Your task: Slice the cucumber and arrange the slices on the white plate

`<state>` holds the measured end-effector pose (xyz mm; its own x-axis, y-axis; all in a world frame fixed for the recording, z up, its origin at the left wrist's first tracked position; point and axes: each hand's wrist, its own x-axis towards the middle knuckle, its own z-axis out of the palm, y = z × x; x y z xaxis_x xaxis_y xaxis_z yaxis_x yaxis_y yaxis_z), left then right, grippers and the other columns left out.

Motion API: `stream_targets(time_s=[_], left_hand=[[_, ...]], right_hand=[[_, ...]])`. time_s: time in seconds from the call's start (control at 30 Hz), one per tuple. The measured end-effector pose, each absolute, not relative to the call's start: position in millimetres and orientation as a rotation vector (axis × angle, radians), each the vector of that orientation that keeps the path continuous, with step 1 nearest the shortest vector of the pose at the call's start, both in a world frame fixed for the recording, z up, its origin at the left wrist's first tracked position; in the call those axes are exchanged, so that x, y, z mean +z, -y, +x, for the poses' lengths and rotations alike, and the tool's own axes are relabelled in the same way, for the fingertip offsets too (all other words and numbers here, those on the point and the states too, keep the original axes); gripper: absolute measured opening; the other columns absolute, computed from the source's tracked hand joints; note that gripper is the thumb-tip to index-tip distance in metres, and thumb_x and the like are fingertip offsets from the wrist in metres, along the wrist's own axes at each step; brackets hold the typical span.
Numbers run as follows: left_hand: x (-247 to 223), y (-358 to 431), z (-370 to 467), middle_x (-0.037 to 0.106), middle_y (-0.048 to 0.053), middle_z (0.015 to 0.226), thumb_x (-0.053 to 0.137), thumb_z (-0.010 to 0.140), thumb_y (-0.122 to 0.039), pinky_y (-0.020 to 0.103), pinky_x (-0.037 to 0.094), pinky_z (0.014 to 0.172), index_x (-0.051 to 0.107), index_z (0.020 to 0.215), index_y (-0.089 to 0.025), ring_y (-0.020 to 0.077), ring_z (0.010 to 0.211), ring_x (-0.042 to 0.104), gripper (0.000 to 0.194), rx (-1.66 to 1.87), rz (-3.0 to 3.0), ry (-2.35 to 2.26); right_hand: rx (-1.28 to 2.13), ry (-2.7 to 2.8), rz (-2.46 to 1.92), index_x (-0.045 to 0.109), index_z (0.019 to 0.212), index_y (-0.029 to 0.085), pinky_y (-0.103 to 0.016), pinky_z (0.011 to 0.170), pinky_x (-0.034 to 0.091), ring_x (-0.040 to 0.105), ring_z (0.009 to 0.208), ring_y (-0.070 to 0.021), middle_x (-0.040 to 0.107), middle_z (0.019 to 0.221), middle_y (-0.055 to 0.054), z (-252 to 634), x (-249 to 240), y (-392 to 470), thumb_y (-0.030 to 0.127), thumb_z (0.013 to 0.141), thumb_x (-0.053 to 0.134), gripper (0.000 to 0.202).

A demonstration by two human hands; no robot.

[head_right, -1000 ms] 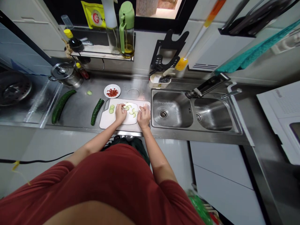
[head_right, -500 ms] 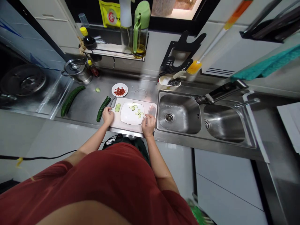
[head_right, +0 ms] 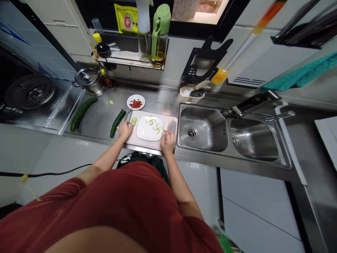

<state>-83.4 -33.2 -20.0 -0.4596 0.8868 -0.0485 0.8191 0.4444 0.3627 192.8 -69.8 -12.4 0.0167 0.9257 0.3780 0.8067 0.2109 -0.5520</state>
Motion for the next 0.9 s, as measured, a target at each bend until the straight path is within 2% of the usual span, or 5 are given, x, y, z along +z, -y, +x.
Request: stream_targets(time_s=[0.23,0.5,0.7,0.9], left_hand=[[-21.9,29.8,-81.5,0.064,0.012,0.111,0.054,0.085,-0.038,0.042,0.034,0.094,0.064,0.101,-0.019,0.0284,0.101,0.059,0.026,0.421,1.45,-2.472],[-22.1,28.4,-82.0,0.066,0.012,0.108,0.056,0.083,-0.037,0.04,0.036,0.093,0.063,0.097,-0.019,0.0272,0.1,0.061,0.024,0.481,1.404,-2.451],[-22.5,25.8,-79.6,0.071,0.005,0.093,0.057,0.083,-0.032,0.031,0.04,0.081,0.063,0.098,-0.022,0.0227,0.089,0.064,0.019,0.608,1.297,-2.396],[-24.7,27.3,-85.2,0.071,0.005,0.088,0.056,0.084,-0.028,0.029,0.041,0.075,0.064,0.103,-0.021,0.021,0.086,0.064,0.022,0.663,1.259,-2.371]], right_hand=[[0.148,1.742,-1.442,0.063,0.107,0.018,-0.039,0.087,0.044,0.056,0.097,-0.0233,0.061,0.097,-0.01,196.9,-17.8,69.1,0.024,0.091,0.041,0.027],[0.14,1.739,-1.422,0.063,0.107,0.019,-0.039,0.086,0.045,0.056,0.097,-0.0238,0.062,0.098,-0.011,195.2,-18.5,67.1,0.023,0.091,0.043,0.026],[0.142,1.757,-1.39,0.063,0.106,0.018,-0.039,0.085,0.045,0.057,0.095,-0.0231,0.062,0.097,-0.01,194.5,-16.8,66.0,0.021,0.091,0.043,0.025],[0.154,1.754,-1.396,0.063,0.105,0.019,-0.038,0.085,0.045,0.057,0.094,-0.0231,0.063,0.095,-0.01,192.6,-14.0,66.5,0.021,0.091,0.042,0.025]])
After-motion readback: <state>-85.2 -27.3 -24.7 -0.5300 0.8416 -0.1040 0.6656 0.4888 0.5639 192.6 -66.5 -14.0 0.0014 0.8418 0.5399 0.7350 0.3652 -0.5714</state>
